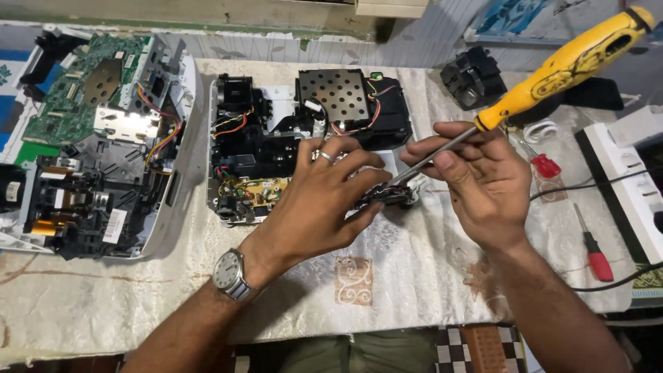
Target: Disassembling an electronic device to access and remove internal modules using a screwdriver.
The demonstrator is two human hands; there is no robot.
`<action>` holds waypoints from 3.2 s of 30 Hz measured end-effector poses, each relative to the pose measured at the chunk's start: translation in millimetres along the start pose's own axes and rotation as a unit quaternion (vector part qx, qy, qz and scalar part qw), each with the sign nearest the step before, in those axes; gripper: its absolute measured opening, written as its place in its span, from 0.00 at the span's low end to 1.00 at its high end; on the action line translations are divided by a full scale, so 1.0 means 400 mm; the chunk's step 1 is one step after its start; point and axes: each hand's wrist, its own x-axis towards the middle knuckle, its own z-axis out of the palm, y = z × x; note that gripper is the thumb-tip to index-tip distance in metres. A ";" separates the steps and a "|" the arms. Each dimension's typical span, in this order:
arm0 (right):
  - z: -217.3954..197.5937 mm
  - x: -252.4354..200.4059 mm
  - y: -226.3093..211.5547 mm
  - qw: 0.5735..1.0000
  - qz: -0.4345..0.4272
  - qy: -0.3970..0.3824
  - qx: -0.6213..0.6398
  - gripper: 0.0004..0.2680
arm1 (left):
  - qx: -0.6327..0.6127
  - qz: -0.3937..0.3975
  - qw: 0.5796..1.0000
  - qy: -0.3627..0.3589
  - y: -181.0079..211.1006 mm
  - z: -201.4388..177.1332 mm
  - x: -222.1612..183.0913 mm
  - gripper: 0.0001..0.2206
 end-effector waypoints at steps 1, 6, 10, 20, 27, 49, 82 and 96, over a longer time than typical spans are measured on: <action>-0.007 -0.002 0.003 1.000 0.001 0.005 0.014 0.10 | 0.003 -0.003 1.000 0.012 0.006 0.005 0.005 0.13; -0.059 -0.004 0.008 0.999 -0.015 0.020 0.042 0.10 | 0.006 0.009 0.998 0.060 0.027 0.033 0.034 0.06; -0.142 0.022 0.017 0.990 -0.122 0.072 -0.006 0.07 | 0.042 -0.005 0.997 0.058 0.046 0.037 0.081 0.05; -0.238 0.052 0.070 0.911 -0.237 0.268 -0.204 0.07 | 0.150 -0.065 0.961 -0.224 0.076 0.266 0.432 0.08; -0.281 0.051 0.081 0.890 -0.250 0.282 -0.258 0.06 | 0.104 -0.090 0.940 -0.312 0.049 0.441 0.569 0.16; -0.101 0.055 -0.019 0.812 0.434 -0.024 -0.388 0.12 | -0.039 0.012 0.993 0.108 -0.016 -0.062 -0.030 0.05; -0.072 -0.015 0.162 0.873 -0.191 -0.192 -0.405 0.16 | 0.052 -0.098 0.994 -0.015 -0.057 0.079 -0.102 0.14; -0.051 -0.018 0.156 0.887 -0.196 -0.179 -0.378 0.10 | 0.025 -0.106 0.994 -0.003 -0.063 0.084 -0.102 0.13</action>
